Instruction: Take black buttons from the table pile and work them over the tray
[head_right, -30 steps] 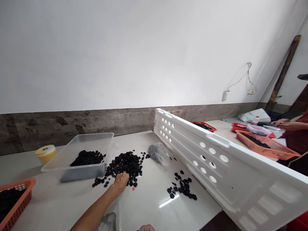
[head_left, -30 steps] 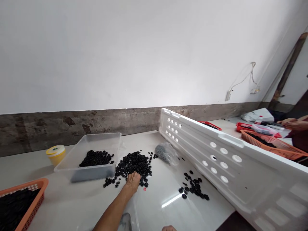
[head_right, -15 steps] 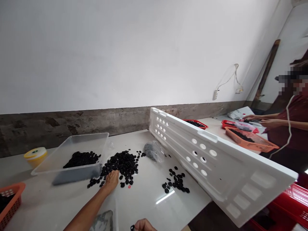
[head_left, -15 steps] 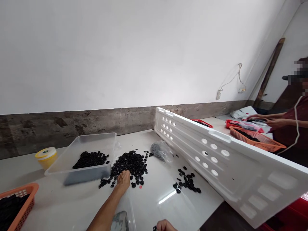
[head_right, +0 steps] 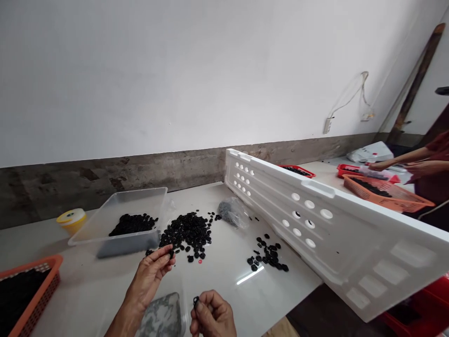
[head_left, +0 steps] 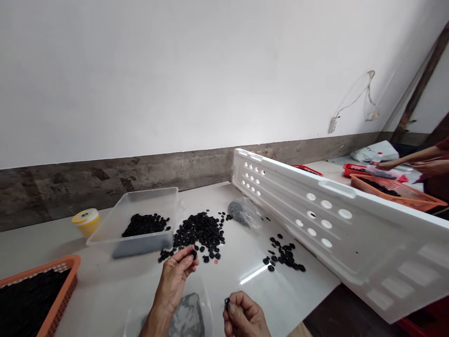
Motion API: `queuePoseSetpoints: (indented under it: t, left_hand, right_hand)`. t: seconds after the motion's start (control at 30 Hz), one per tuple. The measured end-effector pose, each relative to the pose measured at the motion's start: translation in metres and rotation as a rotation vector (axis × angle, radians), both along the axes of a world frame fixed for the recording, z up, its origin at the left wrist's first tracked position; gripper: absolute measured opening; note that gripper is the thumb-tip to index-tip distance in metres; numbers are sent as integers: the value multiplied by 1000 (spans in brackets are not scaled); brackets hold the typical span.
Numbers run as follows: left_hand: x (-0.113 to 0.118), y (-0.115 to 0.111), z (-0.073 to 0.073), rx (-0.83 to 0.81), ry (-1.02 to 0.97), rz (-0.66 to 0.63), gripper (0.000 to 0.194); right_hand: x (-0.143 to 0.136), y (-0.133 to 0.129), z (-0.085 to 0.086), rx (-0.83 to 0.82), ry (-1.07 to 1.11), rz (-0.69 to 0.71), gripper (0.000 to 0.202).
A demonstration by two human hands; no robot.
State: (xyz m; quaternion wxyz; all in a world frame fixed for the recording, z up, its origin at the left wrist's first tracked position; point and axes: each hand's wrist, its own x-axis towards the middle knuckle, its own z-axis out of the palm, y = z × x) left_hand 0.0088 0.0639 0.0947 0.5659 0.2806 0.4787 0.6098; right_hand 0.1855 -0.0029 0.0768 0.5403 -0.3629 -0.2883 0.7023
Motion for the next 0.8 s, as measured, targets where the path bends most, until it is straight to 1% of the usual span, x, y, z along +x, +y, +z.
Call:
queuePoseSetpoints:
  t: [0.07,0.17,0.27,0.4,0.5,0.57,0.67,0.8]
  left_hand:
    - [-3,-27,10,21,-62,24,39]
    - [-10,-59,19,26,-82,71,39]
    - [-14,-79,24,42,-37,160,36]
    - [-10,-96,28,94,-2,319,36]
    - [-5,-102,26,91,5,336,37]
    - [-2,-101,21,107,32,327,35]
    - [3,-93,9,143,100,308,28]
    - [16,-68,-8,73,117,261,21]
  right_hand:
    - [-12,1,10,20,29,25,44]
    - [-29,3,21,55,51,54,40]
    - [-47,5,26,95,69,69,36]
    - [-67,4,32,124,77,108,32]
    - [-78,2,36,180,36,140,26]
    - [-83,3,35,209,0,139,24]
    - [-85,9,26,235,-111,40,26]
    - [-78,24,8,264,-288,-130,29]
